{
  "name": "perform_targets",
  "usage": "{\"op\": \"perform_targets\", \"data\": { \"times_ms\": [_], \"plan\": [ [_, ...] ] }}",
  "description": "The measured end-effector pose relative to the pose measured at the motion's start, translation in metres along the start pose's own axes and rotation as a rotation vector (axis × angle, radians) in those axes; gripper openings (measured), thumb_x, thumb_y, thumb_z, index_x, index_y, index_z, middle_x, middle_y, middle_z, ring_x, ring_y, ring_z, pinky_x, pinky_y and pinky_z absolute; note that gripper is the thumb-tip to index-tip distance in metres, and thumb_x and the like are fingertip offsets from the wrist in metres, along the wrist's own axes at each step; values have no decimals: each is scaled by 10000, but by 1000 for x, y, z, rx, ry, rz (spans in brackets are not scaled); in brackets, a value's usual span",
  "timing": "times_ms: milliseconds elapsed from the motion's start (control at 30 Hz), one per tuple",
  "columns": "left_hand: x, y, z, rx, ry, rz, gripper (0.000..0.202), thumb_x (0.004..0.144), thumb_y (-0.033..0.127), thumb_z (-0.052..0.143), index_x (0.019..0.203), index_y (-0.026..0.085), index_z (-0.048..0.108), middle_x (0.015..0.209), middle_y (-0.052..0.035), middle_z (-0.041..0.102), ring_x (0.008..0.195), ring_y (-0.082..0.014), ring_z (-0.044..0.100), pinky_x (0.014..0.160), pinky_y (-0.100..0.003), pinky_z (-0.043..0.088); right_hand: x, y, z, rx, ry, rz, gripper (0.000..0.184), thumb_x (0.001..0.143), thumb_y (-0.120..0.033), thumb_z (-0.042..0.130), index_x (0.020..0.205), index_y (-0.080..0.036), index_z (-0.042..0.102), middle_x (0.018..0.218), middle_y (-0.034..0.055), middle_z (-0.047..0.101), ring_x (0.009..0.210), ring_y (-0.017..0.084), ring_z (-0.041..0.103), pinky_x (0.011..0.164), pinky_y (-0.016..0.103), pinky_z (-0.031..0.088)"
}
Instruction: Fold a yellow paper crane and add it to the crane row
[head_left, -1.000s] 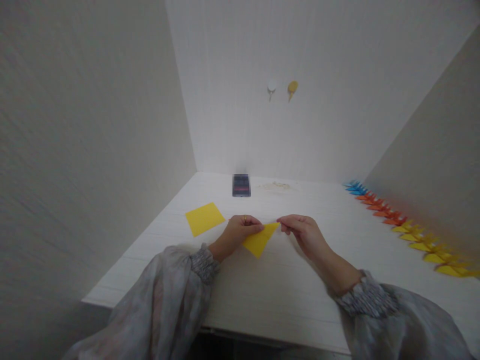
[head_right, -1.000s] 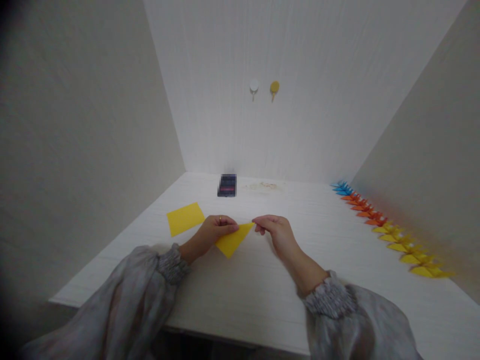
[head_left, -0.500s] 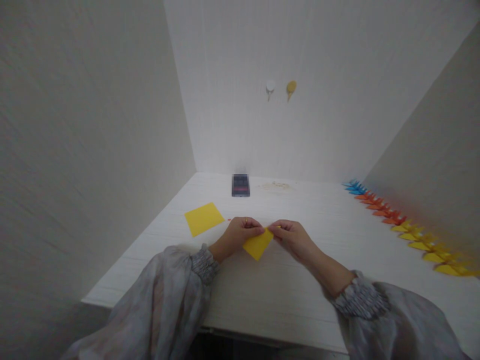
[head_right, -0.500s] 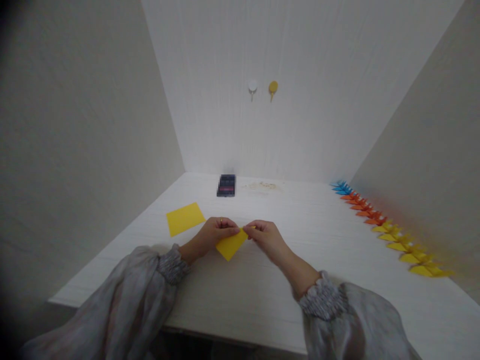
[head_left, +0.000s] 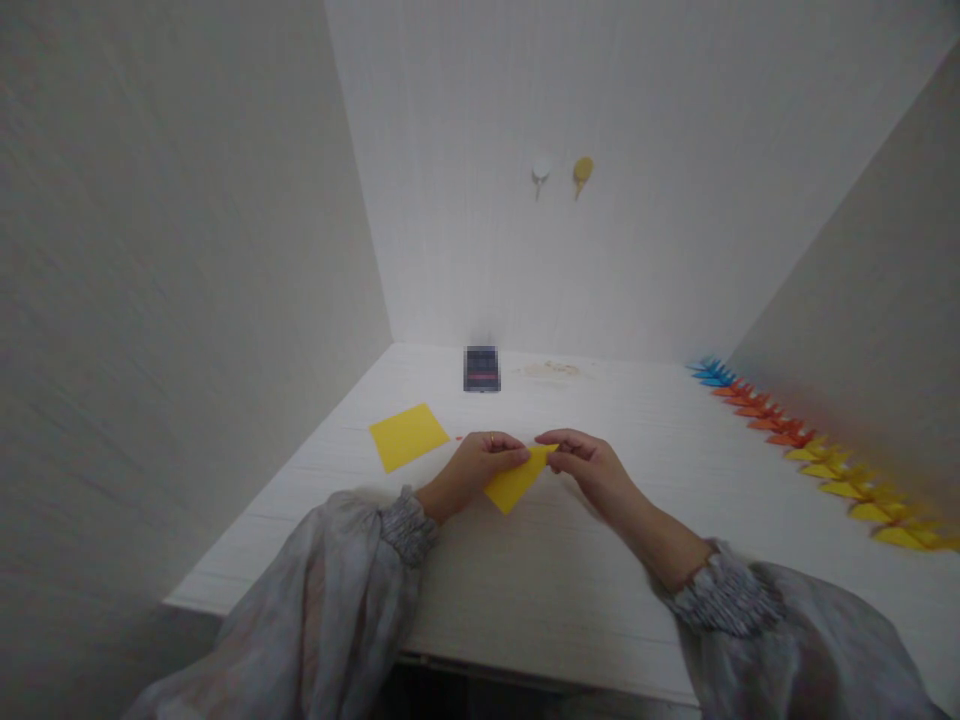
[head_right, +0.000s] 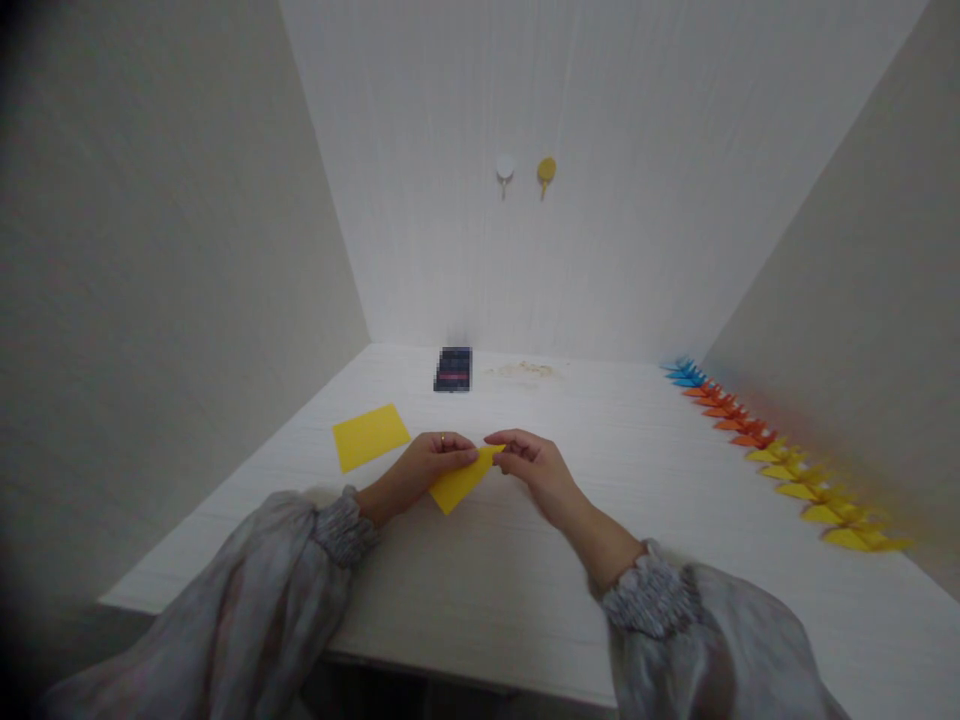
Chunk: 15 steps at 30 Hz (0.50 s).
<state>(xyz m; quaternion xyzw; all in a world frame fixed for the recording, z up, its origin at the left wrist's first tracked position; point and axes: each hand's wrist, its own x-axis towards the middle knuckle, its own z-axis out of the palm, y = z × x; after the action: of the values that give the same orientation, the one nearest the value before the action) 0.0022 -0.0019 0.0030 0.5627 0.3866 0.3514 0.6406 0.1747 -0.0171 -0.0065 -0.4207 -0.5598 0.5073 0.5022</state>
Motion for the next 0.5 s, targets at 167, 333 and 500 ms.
{"op": "perform_targets", "data": {
  "times_ms": [167, 333, 500],
  "plan": [
    [-1, 0, 0, 6, -14, 18, 233, 636, 332, 630, 759, 134, 641, 667, -21, 613, 555, -89, 498, 514, -201, 351, 0, 2, -5, 67, -13, -56, 160, 650, -229, 588, 777, -201, 683, 681, 16, 606, 613, 119, 477, 613, 267, 381],
    [-2, 1, 0, -17, -21, -1, 213, 635, 316, 635, 752, 139, 646, 657, -13, 613, 546, -82, 500, 513, -199, 345, -1, 1, -6, 64, -5, -71, 143, 653, -207, 600, 761, -218, 694, 684, 12, 608, 610, 115, 468, 604, 261, 373],
    [-2, 3, 1, -46, -28, -20, 198, 624, 298, 649, 737, 136, 644, 641, -7, 606, 530, -72, 495, 496, -189, 332, -2, 0, -8, 10, -7, -94, 150, 672, -236, 592, 778, -213, 696, 662, 14, 596, 614, 125, 468, 605, 269, 380]
  ]
}}
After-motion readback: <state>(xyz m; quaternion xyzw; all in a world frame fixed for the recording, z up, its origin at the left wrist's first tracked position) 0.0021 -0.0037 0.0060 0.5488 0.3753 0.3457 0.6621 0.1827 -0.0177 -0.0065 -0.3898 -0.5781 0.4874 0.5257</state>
